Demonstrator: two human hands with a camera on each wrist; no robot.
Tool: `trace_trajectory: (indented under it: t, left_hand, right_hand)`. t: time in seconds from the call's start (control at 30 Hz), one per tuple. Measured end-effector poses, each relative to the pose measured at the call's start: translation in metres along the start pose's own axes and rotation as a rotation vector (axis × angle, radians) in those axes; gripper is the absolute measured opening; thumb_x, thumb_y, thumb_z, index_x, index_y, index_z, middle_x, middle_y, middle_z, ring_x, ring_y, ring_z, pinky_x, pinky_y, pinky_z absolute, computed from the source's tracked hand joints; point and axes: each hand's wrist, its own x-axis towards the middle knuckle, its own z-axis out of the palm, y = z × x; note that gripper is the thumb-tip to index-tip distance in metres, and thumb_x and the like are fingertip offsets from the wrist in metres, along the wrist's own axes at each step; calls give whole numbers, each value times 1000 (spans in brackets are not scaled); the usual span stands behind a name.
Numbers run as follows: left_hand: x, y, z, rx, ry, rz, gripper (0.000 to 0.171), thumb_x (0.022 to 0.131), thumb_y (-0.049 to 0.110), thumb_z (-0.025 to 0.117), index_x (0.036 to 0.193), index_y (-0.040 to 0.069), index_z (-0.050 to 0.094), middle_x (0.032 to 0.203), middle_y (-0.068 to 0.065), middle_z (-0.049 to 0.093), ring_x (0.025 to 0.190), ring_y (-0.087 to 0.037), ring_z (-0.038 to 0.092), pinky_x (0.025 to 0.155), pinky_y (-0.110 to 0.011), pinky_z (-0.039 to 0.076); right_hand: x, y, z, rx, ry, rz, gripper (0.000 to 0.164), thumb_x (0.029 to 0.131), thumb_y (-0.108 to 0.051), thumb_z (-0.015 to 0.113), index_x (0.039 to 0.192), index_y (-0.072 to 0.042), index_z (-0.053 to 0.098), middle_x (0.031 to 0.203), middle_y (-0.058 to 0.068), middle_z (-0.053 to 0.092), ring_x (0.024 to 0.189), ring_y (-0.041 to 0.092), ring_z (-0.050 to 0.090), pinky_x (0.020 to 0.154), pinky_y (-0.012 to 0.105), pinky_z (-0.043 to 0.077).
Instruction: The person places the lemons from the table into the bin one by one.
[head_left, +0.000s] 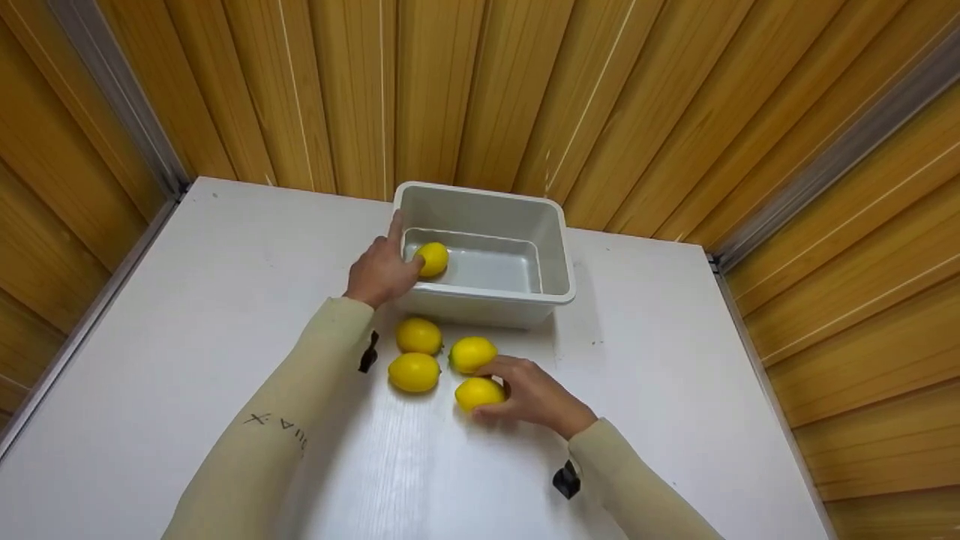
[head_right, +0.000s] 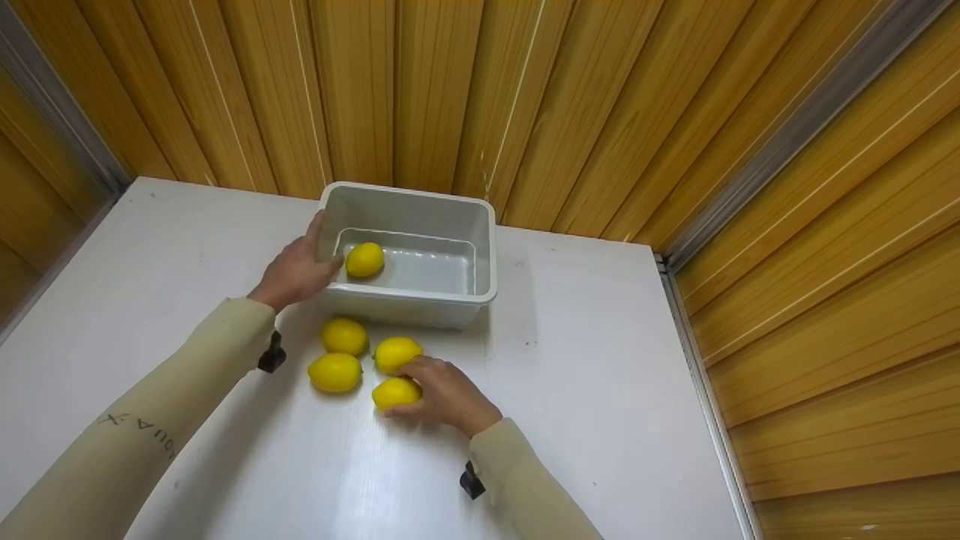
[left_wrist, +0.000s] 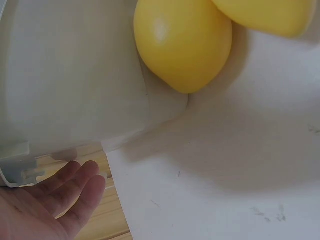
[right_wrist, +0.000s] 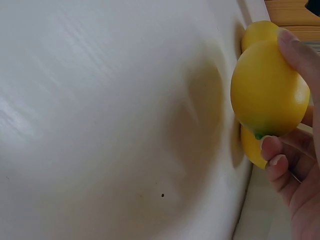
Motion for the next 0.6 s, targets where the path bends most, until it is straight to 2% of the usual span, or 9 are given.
trace_trajectory:
  t: [0.4,0.6]
  left_hand:
    - [-1,-1,0,23,17,27,87,91,43,51,157,26,-3,136,-19,48,116,-33,53,108,-52,39]
    - [-1,-1,0,21,16,26,86,91,43,50,156,27,-4,135,-19,48,114,-33,53,107,-52,40]
  right_hand:
    - [0,-2,-4,-57,126,-25,48,77,-47,76,112,-15,66,105,-3,66,89,9,58,82,27,52]
    - [2,-3,-8,-72,168,-48,53,79,-51,73,115,-14,65,107,-2,66,89,9,58,81,26,53]
